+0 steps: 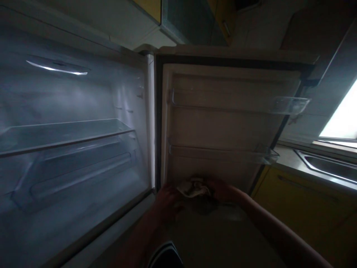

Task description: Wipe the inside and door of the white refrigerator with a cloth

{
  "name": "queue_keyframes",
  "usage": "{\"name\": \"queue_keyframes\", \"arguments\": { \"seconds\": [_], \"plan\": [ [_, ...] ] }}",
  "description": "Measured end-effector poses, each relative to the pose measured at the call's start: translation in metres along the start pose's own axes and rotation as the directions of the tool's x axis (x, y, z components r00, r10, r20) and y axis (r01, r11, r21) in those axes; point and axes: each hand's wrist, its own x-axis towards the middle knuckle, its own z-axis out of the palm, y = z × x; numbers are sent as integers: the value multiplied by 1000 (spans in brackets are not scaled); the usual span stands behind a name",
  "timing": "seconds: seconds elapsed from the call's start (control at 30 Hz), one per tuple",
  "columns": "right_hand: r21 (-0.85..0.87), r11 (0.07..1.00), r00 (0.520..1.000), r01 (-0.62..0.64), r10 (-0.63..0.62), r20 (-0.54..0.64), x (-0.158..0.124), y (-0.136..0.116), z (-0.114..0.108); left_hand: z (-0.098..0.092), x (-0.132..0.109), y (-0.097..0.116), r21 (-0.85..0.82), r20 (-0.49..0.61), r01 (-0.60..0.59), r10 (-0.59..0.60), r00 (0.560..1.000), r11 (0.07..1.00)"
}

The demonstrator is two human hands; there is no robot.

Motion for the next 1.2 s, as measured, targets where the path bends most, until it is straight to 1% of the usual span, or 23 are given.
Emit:
{"name": "queue_keyframes", "arguments": {
  "seconds": [0.07, 0.1, 0.13, 0.17, 0.2, 0.23, 0.27, 0.33, 0.37, 0.43, 0.47, 0.53, 0.6, 0.67, 0.73, 0.8, 0.87, 0.93, 0.97, 1.03, 1.13, 1.2],
  "plan": [
    [68, 996, 993, -55, 47, 111, -19, 20, -37, -3, -7, -7, 7, -45, -8, 8, 999, 1000],
    [120, 988, 988, -101, 86, 127, -30, 28, -51, -3, -10, -9, 18, -57, -27, 28, 998, 999],
    [157, 977, 985, -142, 124, 117, -40, 34, -60, -1, -12, -11, 28, -55, -52, 53, 997, 998],
    [172, 971, 984, -166, 151, 97, -50, 36, -63, 1, -13, -12, 35, -48, -71, 72, 996, 997],
    [156, 973, 984, -171, 160, 81, -60, 35, -59, 4, -14, -12, 38, -37, -78, 80, 996, 996],
    [104, 982, 985, -160, 151, 86, -69, 30, -47, 6, -14, -12, 38, -25, -77, 78, 997, 996],
    [25, 990, 983, -142, 138, 122, -76, 22, -30, 8, -13, -10, 37, -11, -69, 69, 998, 997],
    [-166, 981, 957, -99, 140, 256, -82, -3, 14, 10, -12, -7, 33, 9, -46, 45, 999, 998],
    [-267, 961, 941, -71, 153, 301, -81, -18, 36, 10, -12, -6, 33, 17, -32, 31, 999, 999],
    [-388, 922, 917, -13, 165, 363, -72, -45, 73, 10, -11, -5, 50, 43, -7, 5, 999, 999],
    [-408, 913, 906, 12, 163, 392, -66, -56, 85, 9, -10, -5, 68, 64, -4, -1, 998, 998],
    [-392, 918, 880, 55, 141, 453, -54, -69, 96, 8, -8, -7, 110, 107, -12, 0, 994, 994],
    [-375, 924, 866, 75, 127, 484, -50, -68, 92, 8, -6, -10, 137, 136, -29, 10, 991, 990],
    [-383, 922, 863, 47, 155, 480, -56, -54, 76, 7, -6, -12, 146, 146, -45, 23, 989, 988],
    [-408, 913, 860, -23, 226, 458, -71, -28, 51, 7, -7, -13, 154, 146, -54, 31, 989, 987],
    [-431, 898, 858, -89, 289, 425, -91, 3, 21, 6, -10, -14, 152, 140, -54, 32, 990, 987],
    [-446, 887, 864, -119, 314, 394, -110, 31, -6, 7, -13, -15, 129, 113, -43, 29, 993, 991],
    [-459, 880, 873, -121, 315, 373, -122, 48, -21, 8, -15, -16, 83, 81, -35, 28, 996, 996],
    [-472, 874, 876, -118, 315, 365, -124, 50, -23, 10, -16, -16, 57, 65, -33, 29, 997, 998],
    [-511, 852, 882, -113, 323, 344, -121, 40, -14, 15, -17, -16, 11, 31, -20, 20, 999, 1000],
    [-553, 827, 893, -101, 321, 315, -105, 3, 21, 22, -20, -10, -34, -43, 34, -36, 998, 999],
    [-536, 841, 900, -73, 287, 327, -90, -28, 48, 20, -24, -5, -59, -88, 29, -34, 995, 998]
  ]
}}
